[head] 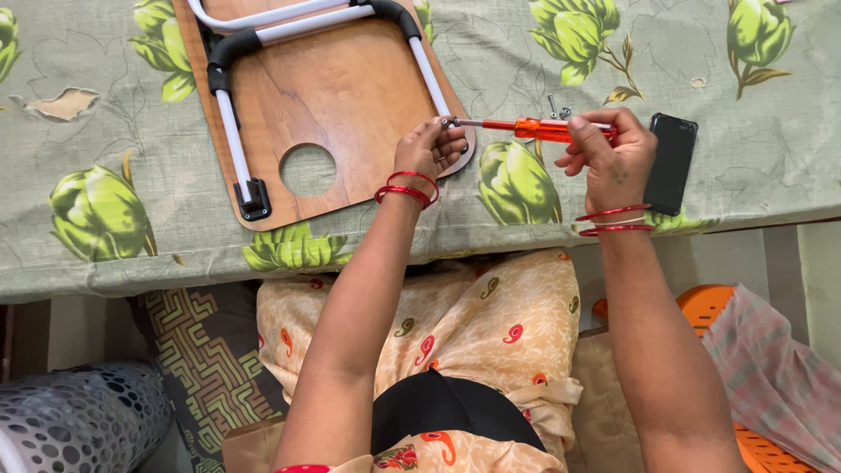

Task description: The person assembles a wooden lap desk with metal legs by inserting and tightening screws at each leg joint using a red screwdriver. The person works on a bed, handling screws and the screwdriver to secure the legs to the wooden board.

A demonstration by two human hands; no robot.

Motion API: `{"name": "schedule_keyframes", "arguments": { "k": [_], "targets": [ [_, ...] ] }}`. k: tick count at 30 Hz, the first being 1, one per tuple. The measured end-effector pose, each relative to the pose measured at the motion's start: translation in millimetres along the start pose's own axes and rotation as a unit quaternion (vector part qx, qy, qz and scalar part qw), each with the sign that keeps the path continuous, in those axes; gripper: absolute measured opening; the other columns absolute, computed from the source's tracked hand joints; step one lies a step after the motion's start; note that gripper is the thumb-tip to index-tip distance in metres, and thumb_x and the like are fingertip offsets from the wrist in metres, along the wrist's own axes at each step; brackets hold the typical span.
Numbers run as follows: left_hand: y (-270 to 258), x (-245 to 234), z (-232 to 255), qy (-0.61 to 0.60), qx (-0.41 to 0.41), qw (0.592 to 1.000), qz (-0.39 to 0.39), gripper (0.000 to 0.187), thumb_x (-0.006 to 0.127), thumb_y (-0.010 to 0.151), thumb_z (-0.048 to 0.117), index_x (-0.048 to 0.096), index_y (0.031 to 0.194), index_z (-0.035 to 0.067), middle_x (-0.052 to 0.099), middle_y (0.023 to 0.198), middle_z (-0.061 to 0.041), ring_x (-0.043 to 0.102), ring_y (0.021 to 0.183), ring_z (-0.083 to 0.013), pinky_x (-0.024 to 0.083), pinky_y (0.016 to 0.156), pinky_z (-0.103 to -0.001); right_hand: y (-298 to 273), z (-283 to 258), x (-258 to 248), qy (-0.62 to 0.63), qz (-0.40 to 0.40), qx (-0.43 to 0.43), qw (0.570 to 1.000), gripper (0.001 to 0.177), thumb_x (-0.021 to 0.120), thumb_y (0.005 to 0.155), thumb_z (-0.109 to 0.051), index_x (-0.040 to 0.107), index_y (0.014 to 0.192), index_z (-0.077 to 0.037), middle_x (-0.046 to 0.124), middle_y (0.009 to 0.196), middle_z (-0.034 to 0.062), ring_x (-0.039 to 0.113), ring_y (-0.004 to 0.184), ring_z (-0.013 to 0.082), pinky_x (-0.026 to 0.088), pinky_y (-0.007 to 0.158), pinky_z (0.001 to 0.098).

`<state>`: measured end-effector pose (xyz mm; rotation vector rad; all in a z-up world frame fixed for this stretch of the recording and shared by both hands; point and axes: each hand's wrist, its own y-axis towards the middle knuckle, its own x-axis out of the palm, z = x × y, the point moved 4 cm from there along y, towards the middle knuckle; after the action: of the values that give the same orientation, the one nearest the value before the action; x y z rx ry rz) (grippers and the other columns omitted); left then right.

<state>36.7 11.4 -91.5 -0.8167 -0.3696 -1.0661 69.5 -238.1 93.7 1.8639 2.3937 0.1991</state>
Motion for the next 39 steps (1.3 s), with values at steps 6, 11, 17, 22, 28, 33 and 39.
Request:
{"name": "schedule_keyframes", "arguments": {
  "k": [6, 11, 17, 22, 28, 33, 39],
  "targets": [
    [-3, -6, 14, -0.009, 0.032, 0.999, 0.001, 0.015, 0.060, 0.102, 0.011, 0.068, 0.112, 0.003, 0.074, 0.095, -0.008, 0.075, 0.081, -0.0164, 0.061, 0.074, -0.031, -4, 0, 12, -0.016, -0.030, -0.005, 0.999, 0.017, 0.075, 0.101, -0.010, 0.067, 0.105, 0.004, 0.069, 0.080, 0.0097, 0.068, 0.061, 0.0144, 0.052, 0.053, 0.0244],
    [-5, -13, 19, 0.017, 0.044, 0.999, -0.001, 0.016, 0.059, 0.102, 0.014, 0.069, 0.108, 0.003, 0.075, 0.088, -0.008, 0.074, 0.074, -0.0151, 0.062, 0.069, -0.029, -5, -1, 16, -0.021, -0.040, -0.012, 0.999, 0.019, 0.076, 0.102, -0.011, 0.067, 0.107, 0.005, 0.070, 0.081, 0.0099, 0.068, 0.063, 0.0144, 0.054, 0.056, 0.0245],
    [-11, -21, 28, 0.024, 0.089, 0.994, 0.051, 0.018, 0.076, 0.095, 0.018, 0.068, 0.099, 0.002, 0.075, 0.082, -0.008, 0.070, 0.066, -0.0133, 0.061, 0.063, -0.028, -5, -6, 20, -0.029, -0.042, -0.020, 0.998, 0.019, 0.076, 0.102, -0.012, 0.067, 0.107, 0.004, 0.070, 0.081, 0.0102, 0.070, 0.064, 0.0150, 0.054, 0.056, 0.0245],
    [-18, -30, 36, 0.021, 0.067, 0.997, 0.033, 0.018, 0.075, 0.095, 0.019, 0.072, 0.100, 0.002, 0.074, 0.082, -0.006, 0.069, 0.067, -0.0113, 0.060, 0.065, -0.026, -4, -5, 23, -0.016, -0.049, -0.017, 0.999, 0.019, 0.077, 0.101, -0.010, 0.067, 0.107, 0.004, 0.070, 0.082, 0.0098, 0.070, 0.065, 0.0148, 0.054, 0.056, 0.0248],
    [-16, -31, 37, 0.008, 0.049, 0.998, -0.036, 0.021, 0.065, 0.102, 0.016, 0.072, 0.109, -0.002, 0.067, 0.077, -0.002, 0.062, 0.064, -0.0095, 0.055, 0.063, -0.024, -3, -2, 27, -0.006, -0.058, -0.013, 0.998, 0.017, 0.077, 0.100, -0.009, 0.067, 0.106, 0.004, 0.069, 0.081, 0.0089, 0.069, 0.064, 0.0145, 0.056, 0.058, 0.0253],
    [-11, -28, 34, -0.010, 0.028, 0.998, -0.060, 0.019, 0.061, 0.102, 0.008, 0.064, 0.119, -0.001, 0.063, 0.075, -0.003, 0.060, 0.064, -0.0100, 0.051, 0.059, -0.026, -2, -1, 30, -0.009, -0.061, -0.002, 0.998, 0.017, 0.077, 0.100, -0.009, 0.067, 0.107, 0.004, 0.070, 0.081, 0.0088, 0.070, 0.064, 0.0144, 0.056, 0.058, 0.0252],
    [-11, -31, 38, 0.005, 0.025, 0.999, -0.045, 0.026, 0.059, 0.101, 0.006, 0.060, 0.126, 0.001, 0.061, 0.073, -0.002, 0.057, 0.060, -0.0091, 0.050, 0.056, -0.025, -1, -3, 30, -0.021, -0.064, -0.003, 0.998, 0.017, 0.076, 0.101, -0.009, 0.066, 0.106, 0.004, 0.070, 0.080, 0.0096, 0.070, 0.064, 0.0150, 0.054, 0.056, 0.0249]
  ]
}}
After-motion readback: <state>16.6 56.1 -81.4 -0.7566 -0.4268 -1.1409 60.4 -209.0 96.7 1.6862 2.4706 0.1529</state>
